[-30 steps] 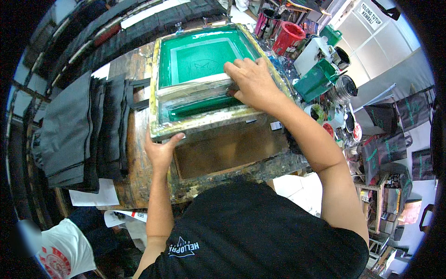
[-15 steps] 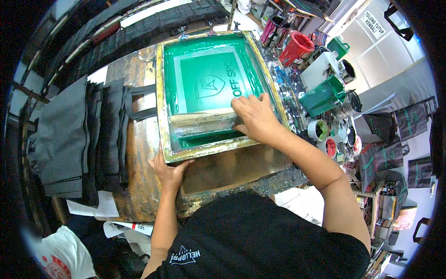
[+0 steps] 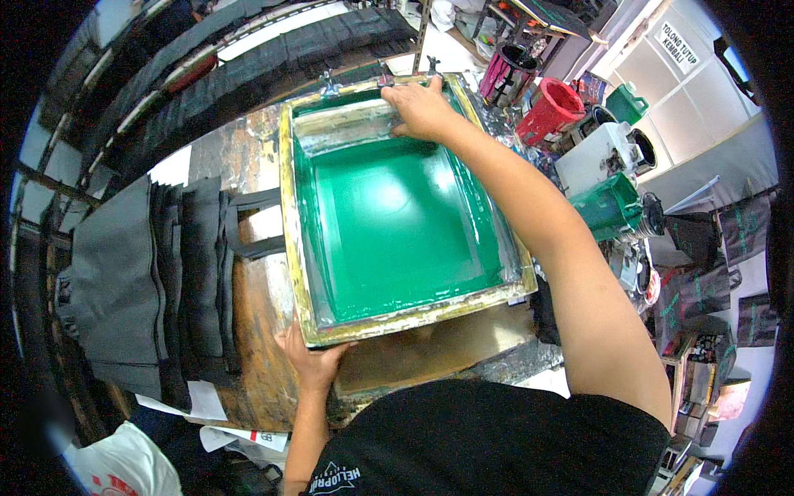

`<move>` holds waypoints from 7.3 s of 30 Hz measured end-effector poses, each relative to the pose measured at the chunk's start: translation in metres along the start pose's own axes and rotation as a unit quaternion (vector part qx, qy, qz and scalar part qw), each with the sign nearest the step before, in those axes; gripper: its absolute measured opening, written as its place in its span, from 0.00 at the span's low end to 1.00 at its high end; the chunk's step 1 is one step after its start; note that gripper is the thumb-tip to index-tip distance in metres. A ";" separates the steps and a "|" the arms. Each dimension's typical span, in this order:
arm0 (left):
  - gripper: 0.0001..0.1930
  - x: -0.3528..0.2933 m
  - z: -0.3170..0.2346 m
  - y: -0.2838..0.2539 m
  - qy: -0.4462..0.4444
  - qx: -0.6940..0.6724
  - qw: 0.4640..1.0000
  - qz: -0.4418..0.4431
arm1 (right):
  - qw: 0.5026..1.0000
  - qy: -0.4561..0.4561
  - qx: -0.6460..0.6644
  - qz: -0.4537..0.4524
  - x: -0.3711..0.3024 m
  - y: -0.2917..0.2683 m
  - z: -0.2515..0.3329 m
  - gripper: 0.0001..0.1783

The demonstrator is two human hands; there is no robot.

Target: The person performs screen printing on black tote bags by placing a bag on the base, lowering the screen, and using a squeegee to spread ink across the stencil before lifting the screen and passing the printed bag to another person.

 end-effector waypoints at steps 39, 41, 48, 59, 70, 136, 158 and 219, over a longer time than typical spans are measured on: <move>0.31 0.298 -0.130 0.116 0.250 0.235 0.933 -0.110 | 0.987 -0.026 -0.061 -0.149 -0.027 0.014 0.016 0.18; 0.31 0.279 -0.128 0.110 0.251 0.234 0.933 -0.111 | 0.987 -0.028 -0.055 -0.149 -0.043 0.010 0.029 0.16; 0.30 0.198 -0.131 0.080 0.265 0.224 0.930 -0.125 | 0.988 -0.028 -0.038 -0.150 -0.115 -0.003 0.077 0.17; 0.30 0.066 -0.131 0.034 0.252 0.203 0.944 -0.068 | 0.990 -0.016 -0.027 -0.134 -0.231 -0.028 0.160 0.12; 0.34 0.033 -0.111 0.014 0.266 0.061 0.962 -0.030 | 0.996 0.006 -0.026 -0.083 -0.258 -0.042 0.184 0.14; 0.19 0.197 0.029 -0.299 -0.147 -0.271 0.949 -0.064 | 0.979 0.063 -0.042 -0.191 -0.103 -0.302 0.101 0.45; 0.25 -0.029 0.139 -0.394 -0.225 0.413 0.567 -0.676 | 0.933 0.003 -0.116 -0.339 -0.108 -0.284 0.087 0.34; 0.26 0.096 0.110 -0.307 -0.123 0.139 0.983 0.014 | 0.941 0.001 -0.065 -0.333 -0.106 -0.276 0.086 0.30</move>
Point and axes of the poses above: each hand's wrist, its own x-axis towards the middle knuckle, its own y-axis out of the palm, z = x × y, the point moved 3 cm from there along x, towards the middle knuckle, and after that the axes turned 10 degrees about -y, right-handed, at the moved point
